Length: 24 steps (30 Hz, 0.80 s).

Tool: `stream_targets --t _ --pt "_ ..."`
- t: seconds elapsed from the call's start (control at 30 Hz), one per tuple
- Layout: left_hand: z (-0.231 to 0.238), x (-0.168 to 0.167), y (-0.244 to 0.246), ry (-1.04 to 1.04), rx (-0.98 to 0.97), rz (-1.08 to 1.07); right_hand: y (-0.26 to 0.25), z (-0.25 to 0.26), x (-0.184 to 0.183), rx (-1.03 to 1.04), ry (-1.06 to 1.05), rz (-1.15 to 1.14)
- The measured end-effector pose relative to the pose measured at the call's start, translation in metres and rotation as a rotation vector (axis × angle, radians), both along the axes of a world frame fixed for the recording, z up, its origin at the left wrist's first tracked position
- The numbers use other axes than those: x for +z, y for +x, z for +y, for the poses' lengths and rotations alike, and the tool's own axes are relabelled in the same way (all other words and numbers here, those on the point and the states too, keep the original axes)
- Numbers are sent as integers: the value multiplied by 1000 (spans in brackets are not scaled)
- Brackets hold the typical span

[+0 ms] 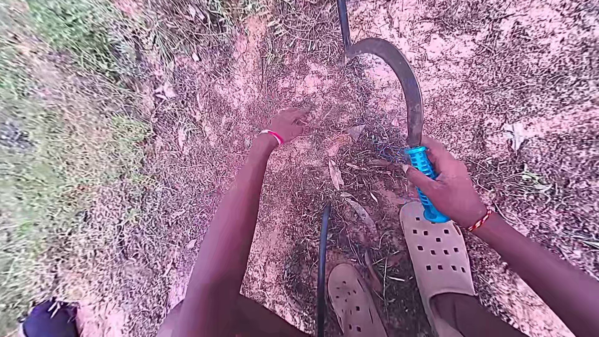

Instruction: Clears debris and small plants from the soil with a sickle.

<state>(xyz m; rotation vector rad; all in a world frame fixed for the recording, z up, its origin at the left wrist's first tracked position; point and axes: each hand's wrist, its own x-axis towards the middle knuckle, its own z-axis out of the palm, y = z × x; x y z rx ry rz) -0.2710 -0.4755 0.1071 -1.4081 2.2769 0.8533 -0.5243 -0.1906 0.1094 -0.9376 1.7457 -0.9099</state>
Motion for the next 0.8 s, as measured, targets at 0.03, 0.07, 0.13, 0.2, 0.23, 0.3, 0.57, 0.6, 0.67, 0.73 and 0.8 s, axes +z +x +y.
stream_targets --t 0.03,0.07,0.13,0.2,0.23,0.3,0.57,0.6,0.67,0.73,0.8 --pt "7 -5 -7 -90 11 -21 -6 6 0 -16 3 18" --pt "10 -11 -12 -180 84 10 -12 13 -1 -35 1 31" --pt "4 -33 -24 -233 324 193 -18 23 0 -86 2 24" --pt "5 -56 -42 -151 455 202 -19 31 0 -152 0 -26" --pt "11 -62 -54 -89 453 135 -20 33 -1 -184 0 -49" --pt "39 -61 -76 -4 415 73 -19 39 -2 -214 13 -70" --pt "130 -34 -68 170 45 310 -11 51 -2 -186 -14 -14" --pt "134 -30 -64 196 39 353 -9 54 -5 -185 -50 -8" --pt "140 -22 -55 219 80 418 -5 65 -11 -188 -123 22" --pt "144 -21 -47 124 139 415 -1 75 -14 -212 -161 79" --pt "152 -27 -49 62 75 277 1 81 -15 -266 -159 89"
